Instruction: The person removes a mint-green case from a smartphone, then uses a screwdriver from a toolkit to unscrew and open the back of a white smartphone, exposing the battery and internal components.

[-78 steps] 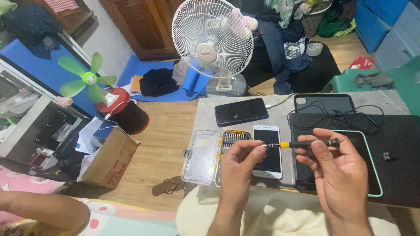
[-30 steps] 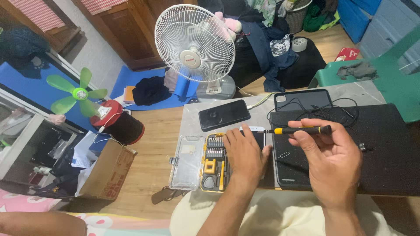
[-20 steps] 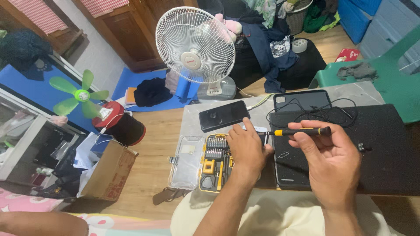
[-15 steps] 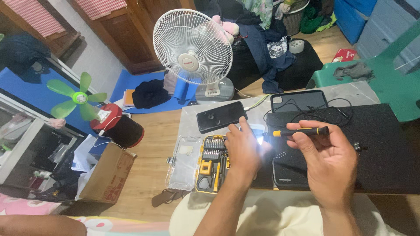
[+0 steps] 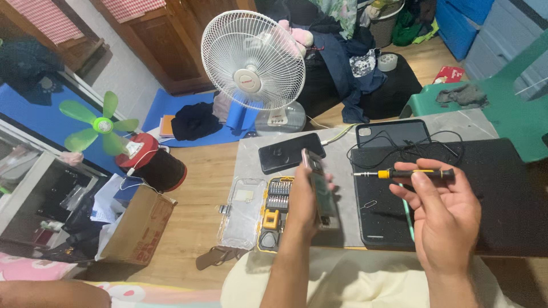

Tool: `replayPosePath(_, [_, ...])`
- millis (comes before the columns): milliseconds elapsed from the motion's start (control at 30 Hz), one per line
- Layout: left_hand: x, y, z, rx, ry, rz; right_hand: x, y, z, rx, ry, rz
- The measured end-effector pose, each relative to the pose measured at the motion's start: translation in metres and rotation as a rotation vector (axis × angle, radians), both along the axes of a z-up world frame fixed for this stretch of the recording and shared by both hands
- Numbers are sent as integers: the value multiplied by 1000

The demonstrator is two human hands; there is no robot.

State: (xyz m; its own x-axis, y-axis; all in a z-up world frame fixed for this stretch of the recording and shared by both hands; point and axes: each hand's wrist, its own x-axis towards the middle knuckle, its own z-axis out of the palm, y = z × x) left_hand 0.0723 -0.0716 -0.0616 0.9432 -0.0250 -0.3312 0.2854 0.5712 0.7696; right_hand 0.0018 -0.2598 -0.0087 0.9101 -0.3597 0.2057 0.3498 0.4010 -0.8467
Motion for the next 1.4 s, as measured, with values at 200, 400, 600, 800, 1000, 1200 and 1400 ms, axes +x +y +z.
replayPosePath(200, [-7, 4, -7, -167, 41, -106, 2, 8, -8, -88, 48, 25])
replayPosePath(400, [-6, 6, -5, -102, 18, -173, 4, 11, -11, -219, 110, 12])
replayPosePath(600, [-2, 3, -12, 201, -172, -103, 6, 14, -14, -268, 128, 25])
replayPosePath(800, [-4, 7, -15, 961, -349, 20, 8, 13, -16, -320, 123, 35])
replayPosePath(1000, [-11, -1, -8, 1171, -461, 47, 10, 12, -16, -397, 196, 57])
replayPosePath(1200, [-36, -19, 5, 1389, -510, 56, 16, 8, -17, -496, 189, 63])
replayPosePath(1400, [-59, -17, 17, 1395, -536, -30, 19, 8, -15, -567, 201, 51])
